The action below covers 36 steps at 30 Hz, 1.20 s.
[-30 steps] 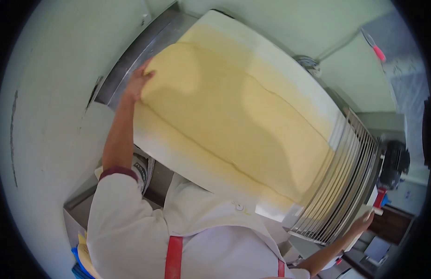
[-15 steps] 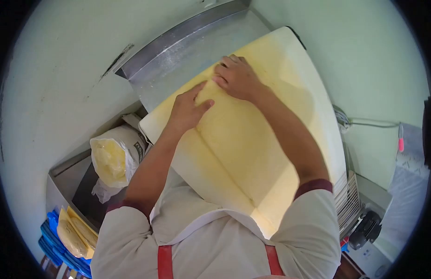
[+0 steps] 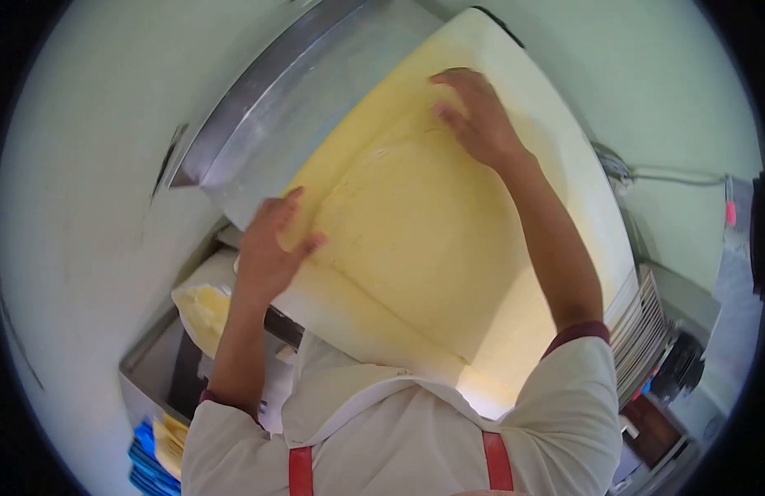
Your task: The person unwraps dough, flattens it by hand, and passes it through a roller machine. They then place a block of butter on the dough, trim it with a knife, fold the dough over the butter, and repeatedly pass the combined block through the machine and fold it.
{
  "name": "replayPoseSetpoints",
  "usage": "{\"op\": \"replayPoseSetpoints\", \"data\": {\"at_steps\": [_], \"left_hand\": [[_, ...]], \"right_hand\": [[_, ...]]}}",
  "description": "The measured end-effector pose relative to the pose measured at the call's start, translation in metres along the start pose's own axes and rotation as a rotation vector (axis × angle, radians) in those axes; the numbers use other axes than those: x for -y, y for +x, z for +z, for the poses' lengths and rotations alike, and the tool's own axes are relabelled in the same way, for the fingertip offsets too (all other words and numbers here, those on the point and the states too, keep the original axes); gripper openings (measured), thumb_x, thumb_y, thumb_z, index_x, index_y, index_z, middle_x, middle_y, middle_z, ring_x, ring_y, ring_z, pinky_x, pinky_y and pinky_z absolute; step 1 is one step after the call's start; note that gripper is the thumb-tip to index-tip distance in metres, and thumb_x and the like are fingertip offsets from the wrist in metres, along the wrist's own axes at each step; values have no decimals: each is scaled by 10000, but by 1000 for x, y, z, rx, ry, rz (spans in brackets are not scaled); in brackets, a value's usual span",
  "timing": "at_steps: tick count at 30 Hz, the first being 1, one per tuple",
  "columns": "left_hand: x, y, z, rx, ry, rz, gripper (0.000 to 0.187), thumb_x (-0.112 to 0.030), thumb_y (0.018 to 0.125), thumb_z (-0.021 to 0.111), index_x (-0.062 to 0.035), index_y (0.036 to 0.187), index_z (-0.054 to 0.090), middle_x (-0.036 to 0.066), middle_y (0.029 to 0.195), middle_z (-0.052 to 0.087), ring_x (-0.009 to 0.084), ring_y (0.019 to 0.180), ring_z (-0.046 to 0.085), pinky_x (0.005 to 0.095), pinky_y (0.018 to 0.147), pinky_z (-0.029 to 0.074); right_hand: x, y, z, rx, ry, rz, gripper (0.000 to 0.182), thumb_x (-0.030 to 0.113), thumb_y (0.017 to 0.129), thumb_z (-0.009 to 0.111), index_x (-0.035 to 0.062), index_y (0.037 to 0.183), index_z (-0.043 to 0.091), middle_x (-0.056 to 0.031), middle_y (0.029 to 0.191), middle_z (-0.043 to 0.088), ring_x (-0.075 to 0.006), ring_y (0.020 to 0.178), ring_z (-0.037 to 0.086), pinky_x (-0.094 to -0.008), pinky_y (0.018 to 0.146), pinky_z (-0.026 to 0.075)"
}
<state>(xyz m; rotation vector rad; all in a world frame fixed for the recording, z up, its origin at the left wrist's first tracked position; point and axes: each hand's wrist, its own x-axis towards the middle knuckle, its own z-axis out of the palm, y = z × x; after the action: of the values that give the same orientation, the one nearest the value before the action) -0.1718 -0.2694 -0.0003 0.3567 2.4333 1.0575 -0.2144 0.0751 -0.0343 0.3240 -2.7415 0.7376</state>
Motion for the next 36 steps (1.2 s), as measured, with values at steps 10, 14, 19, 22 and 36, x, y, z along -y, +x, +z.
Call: {"op": "replayPoseSetpoints", "data": {"at_steps": [10, 14, 19, 22, 36], "left_hand": [[-106, 180, 102, 263, 197, 612, 319, -175, 793, 729, -67, 1089, 676, 105, 1116, 615, 299, 1072, 540, 387, 945, 426], [-111, 186, 118, 340, 229, 673, 265, -163, 791, 718, -76, 1040, 697, 88, 999, 624, 287, 959, 553, 404, 871, 444], [-113, 186, 128, 230, 309, 713, 195, -135, 784, 700, -71, 967, 721, 73, 886, 635, 282, 905, 567, 398, 831, 456], [-119, 190, 129, 288, 303, 691, 226, -130, 793, 692, -73, 1010, 713, 75, 917, 642, 265, 913, 583, 371, 841, 461], [-228, 121, 256, 659, 69, 961, 389, -134, 855, 686, -89, 1232, 605, 98, 1189, 631, 240, 1083, 592, 365, 953, 446]], "right_hand": [[19, -90, -32, -10, 265, 767, 299, 145, 814, 706, 17, 1081, 661, -142, 914, 615, -290, 844, 611, -377, 754, 483], [17, -83, -23, -64, 324, 778, 261, 157, 792, 726, 41, 1024, 694, -142, 851, 619, -296, 808, 612, -380, 724, 481], [6, -86, -11, -145, 251, 787, 170, 184, 804, 713, 38, 892, 716, -148, 803, 631, -330, 772, 615, -422, 695, 479], [8, -91, -14, -203, 245, 739, 195, 205, 825, 692, 38, 925, 707, -164, 855, 636, -357, 832, 609, -447, 744, 477], [195, -482, -87, -1196, -599, 1558, 340, 33, 803, 689, 19, 1128, 592, -157, 1166, 592, -336, 1128, 535, -407, 985, 409]]}}
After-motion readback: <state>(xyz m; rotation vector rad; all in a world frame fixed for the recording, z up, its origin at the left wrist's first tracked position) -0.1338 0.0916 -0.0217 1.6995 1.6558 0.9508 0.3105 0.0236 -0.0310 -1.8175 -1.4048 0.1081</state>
